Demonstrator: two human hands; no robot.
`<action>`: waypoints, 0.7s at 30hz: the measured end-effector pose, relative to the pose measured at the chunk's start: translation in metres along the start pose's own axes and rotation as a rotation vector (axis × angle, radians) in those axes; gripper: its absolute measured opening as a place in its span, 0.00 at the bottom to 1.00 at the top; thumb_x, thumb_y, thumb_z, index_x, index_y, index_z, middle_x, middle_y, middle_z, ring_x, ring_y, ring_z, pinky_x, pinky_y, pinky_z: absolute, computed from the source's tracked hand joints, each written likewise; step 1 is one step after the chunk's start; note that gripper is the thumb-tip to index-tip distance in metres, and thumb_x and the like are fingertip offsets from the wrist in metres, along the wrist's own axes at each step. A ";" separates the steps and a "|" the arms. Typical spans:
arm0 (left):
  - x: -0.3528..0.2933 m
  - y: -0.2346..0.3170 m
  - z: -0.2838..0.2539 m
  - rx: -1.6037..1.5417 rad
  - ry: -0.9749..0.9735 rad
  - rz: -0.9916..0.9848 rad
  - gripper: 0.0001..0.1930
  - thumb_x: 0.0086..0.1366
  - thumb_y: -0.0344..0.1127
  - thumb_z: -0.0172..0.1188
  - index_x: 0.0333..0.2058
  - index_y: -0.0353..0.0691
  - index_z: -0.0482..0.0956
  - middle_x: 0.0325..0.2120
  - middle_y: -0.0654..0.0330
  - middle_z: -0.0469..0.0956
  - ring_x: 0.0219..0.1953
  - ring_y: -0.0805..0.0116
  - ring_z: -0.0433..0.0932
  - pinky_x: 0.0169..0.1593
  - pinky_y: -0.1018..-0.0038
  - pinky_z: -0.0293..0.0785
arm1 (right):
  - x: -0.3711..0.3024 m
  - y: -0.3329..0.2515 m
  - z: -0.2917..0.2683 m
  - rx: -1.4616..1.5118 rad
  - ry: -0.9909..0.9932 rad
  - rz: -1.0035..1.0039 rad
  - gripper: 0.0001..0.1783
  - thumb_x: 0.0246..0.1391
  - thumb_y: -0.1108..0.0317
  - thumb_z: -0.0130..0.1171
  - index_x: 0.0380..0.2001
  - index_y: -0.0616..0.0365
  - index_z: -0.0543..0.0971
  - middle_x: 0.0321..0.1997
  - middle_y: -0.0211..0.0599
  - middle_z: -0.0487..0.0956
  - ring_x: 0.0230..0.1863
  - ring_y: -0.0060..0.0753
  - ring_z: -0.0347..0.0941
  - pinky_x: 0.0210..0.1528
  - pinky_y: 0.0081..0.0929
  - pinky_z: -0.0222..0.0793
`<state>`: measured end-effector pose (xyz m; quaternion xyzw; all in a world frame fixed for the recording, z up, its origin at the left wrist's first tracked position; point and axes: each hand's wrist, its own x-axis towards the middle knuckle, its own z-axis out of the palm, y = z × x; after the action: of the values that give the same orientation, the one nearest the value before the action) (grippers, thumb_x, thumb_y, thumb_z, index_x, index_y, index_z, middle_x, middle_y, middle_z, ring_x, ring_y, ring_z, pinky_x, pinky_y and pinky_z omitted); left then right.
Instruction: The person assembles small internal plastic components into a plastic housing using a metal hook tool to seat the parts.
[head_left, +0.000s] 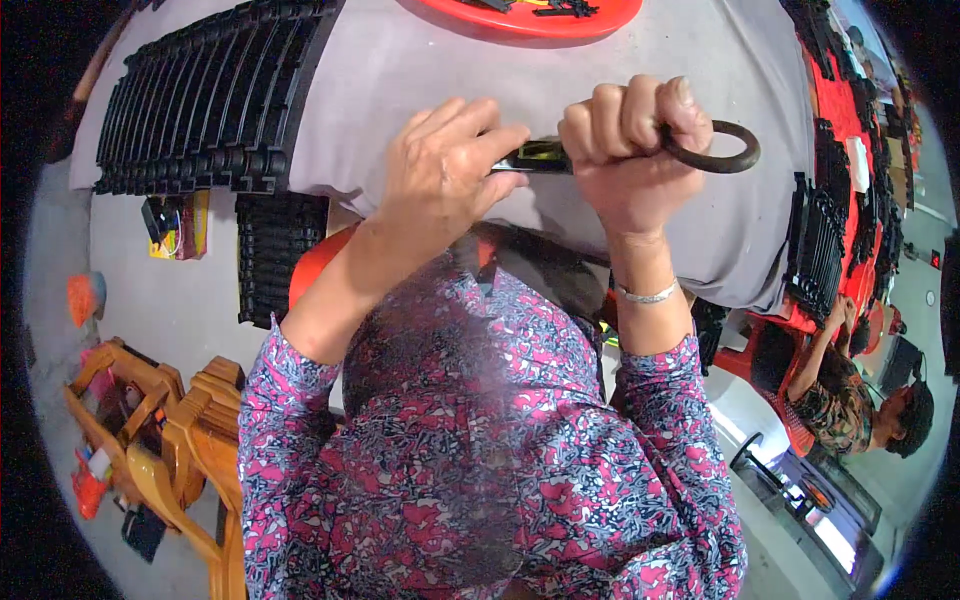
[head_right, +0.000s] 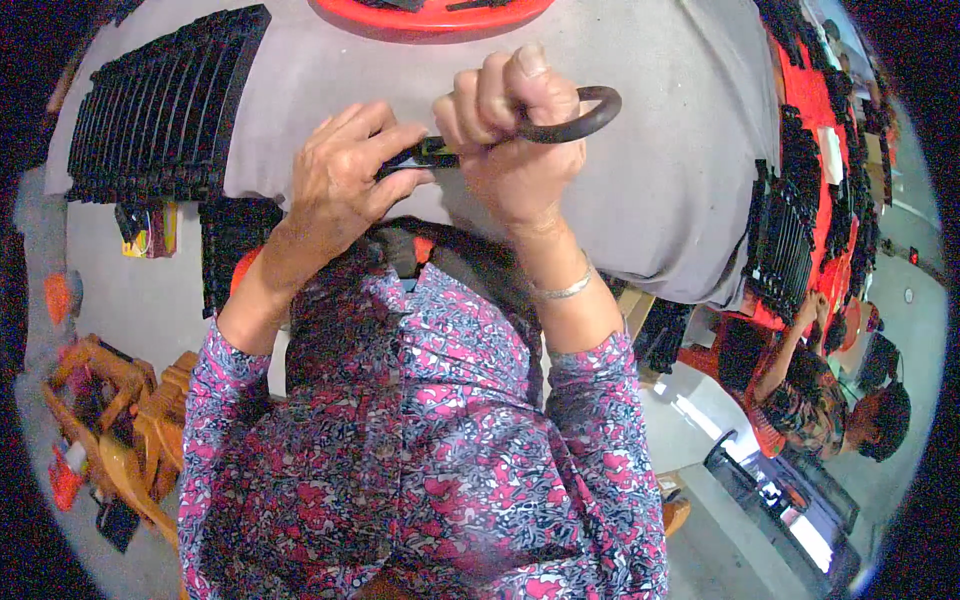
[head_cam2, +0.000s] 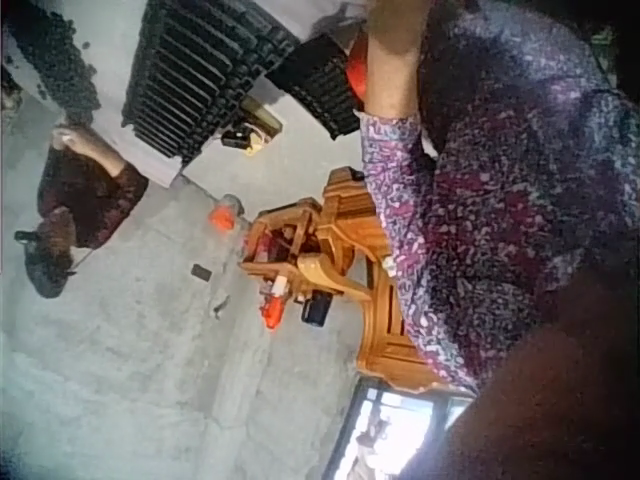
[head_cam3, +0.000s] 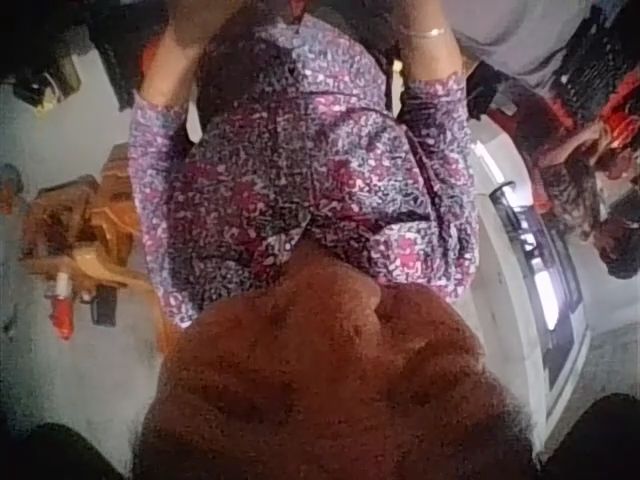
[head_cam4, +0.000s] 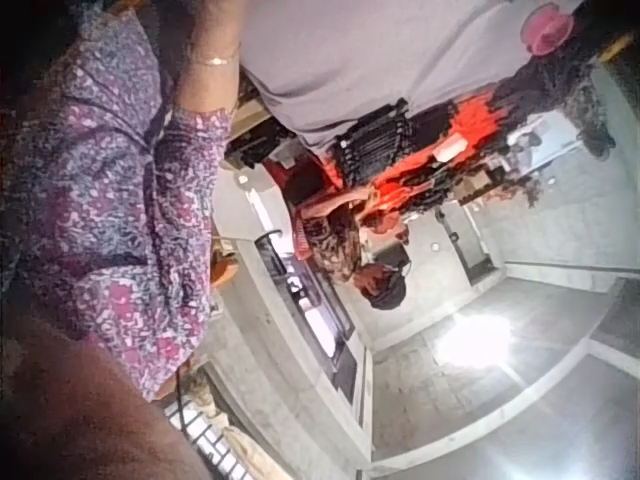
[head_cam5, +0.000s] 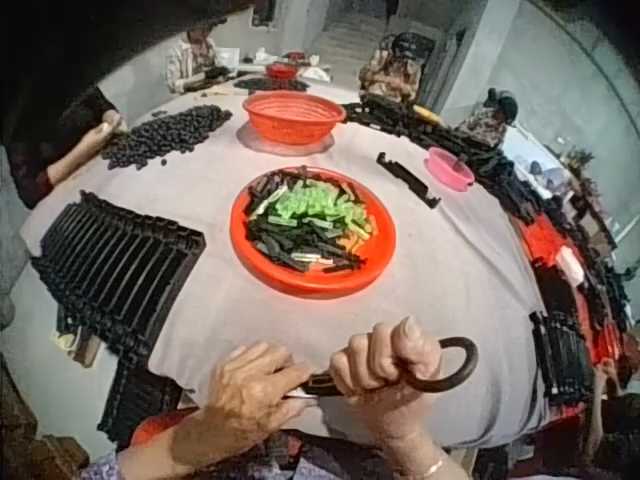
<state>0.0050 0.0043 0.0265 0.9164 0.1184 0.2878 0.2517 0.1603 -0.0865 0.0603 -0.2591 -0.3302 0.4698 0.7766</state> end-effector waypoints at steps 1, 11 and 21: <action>0.000 0.000 0.000 -0.007 -0.001 0.000 0.19 0.48 0.41 0.70 0.38 0.40 0.80 0.28 0.58 0.70 0.34 0.56 0.74 0.38 0.63 0.70 | 0.000 0.000 0.001 -0.040 -0.021 0.007 0.23 0.66 0.55 0.44 0.17 0.50 0.56 0.15 0.23 0.51 0.15 0.21 0.45 0.19 0.25 0.44; -0.002 0.002 0.000 -0.004 0.004 -0.010 0.19 0.43 0.38 0.72 0.36 0.42 0.80 0.30 0.61 0.71 0.35 0.61 0.74 0.37 0.65 0.68 | -0.008 -0.014 0.005 0.006 0.043 -0.098 0.25 0.63 0.53 0.45 0.14 0.48 0.56 0.13 0.23 0.51 0.16 0.21 0.45 0.21 0.25 0.45; -0.001 0.002 -0.001 0.016 0.003 -0.002 0.20 0.43 0.37 0.73 0.37 0.42 0.80 0.30 0.61 0.72 0.35 0.60 0.74 0.37 0.65 0.67 | -0.011 -0.017 -0.005 -0.074 -0.019 -0.056 0.25 0.63 0.54 0.46 0.14 0.50 0.58 0.14 0.24 0.53 0.17 0.23 0.48 0.22 0.27 0.47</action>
<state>0.0040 0.0031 0.0276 0.9179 0.1218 0.2878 0.2445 0.1698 -0.1038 0.0661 -0.2737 -0.3616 0.4377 0.7764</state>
